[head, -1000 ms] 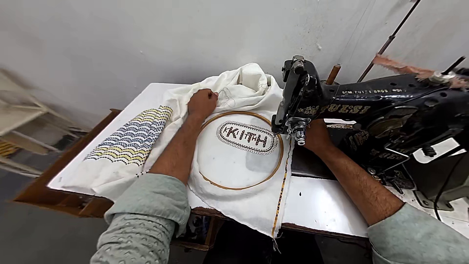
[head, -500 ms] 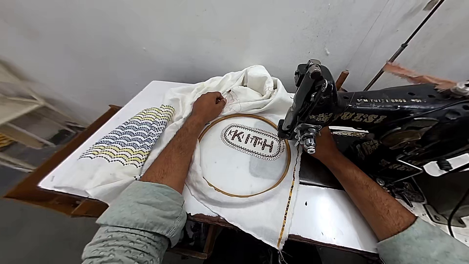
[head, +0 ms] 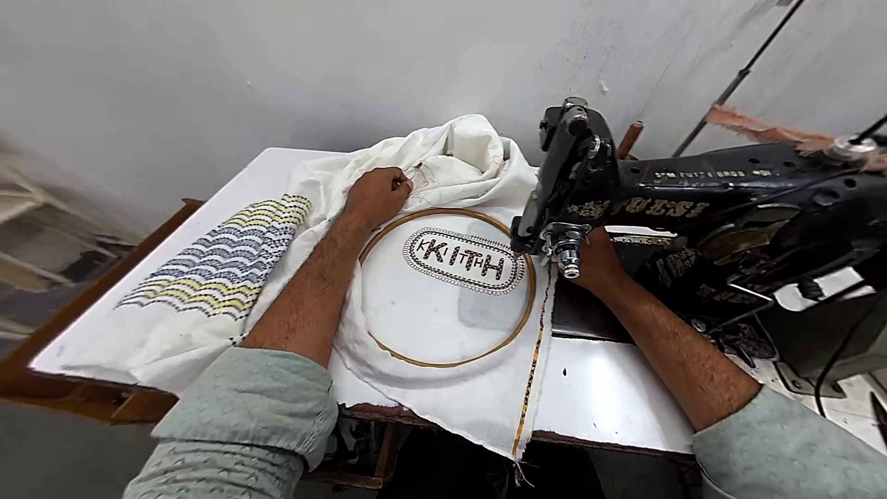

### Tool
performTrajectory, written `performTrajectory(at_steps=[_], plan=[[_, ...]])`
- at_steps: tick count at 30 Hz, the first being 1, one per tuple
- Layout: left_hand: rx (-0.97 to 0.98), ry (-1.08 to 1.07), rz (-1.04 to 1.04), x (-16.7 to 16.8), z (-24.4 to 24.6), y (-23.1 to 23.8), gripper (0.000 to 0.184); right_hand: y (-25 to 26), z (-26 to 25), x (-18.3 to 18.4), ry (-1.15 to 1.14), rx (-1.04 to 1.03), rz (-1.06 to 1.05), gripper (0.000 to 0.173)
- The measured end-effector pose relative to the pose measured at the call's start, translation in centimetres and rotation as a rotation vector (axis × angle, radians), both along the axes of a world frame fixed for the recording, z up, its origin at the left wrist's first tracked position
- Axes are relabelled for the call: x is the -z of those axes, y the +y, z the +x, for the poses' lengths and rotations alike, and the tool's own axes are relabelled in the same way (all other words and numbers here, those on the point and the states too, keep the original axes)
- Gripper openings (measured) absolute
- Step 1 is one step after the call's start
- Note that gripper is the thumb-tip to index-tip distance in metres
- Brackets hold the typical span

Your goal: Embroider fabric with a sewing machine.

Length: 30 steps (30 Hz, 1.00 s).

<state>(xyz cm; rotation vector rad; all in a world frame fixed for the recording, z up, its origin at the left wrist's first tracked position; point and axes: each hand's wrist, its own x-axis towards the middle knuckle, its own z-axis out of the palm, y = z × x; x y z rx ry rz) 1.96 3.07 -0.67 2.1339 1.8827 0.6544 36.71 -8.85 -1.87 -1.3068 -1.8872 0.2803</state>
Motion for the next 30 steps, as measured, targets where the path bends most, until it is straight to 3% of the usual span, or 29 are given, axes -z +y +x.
performTrajectory(at_steps=[3, 8, 12, 16, 20, 26, 30], plan=[[0.027, 0.013, 0.018, 0.1, -0.4, 0.2, 0.037, -0.5, -0.3, -0.9, 0.015, 0.035, -0.084, 0.008], [0.094, 0.068, 0.076, 0.6, -1.5, 1.1, 0.041, 0.9, 0.2, 0.0, 0.027, 0.005, 0.065, 0.016], [0.128, 0.030, 0.089, 1.2, -1.5, 1.7, 0.043, 1.1, 0.9, 0.1, 0.024, 0.010, 0.008, 0.020], [0.052, -0.031, -0.009, -1.7, 2.4, -2.3, 0.043, -1.0, 1.6, -1.3, -0.142, -0.003, -0.126, 0.023], [0.026, -0.023, -0.009, -2.1, 3.1, -2.8, 0.044, -7.3, 2.4, -1.7, -0.184, 0.065, -0.072, 0.019], [0.095, -0.056, 0.070, 0.8, -0.1, 1.1, 0.042, -17.9, 9.2, -0.2, -0.284, 0.446, 0.244, 0.018], [0.067, -0.044, 0.204, -1.0, 1.0, -0.5, 0.038, -21.9, 17.2, 1.0, -0.438, 0.763, 0.097, 0.037]])
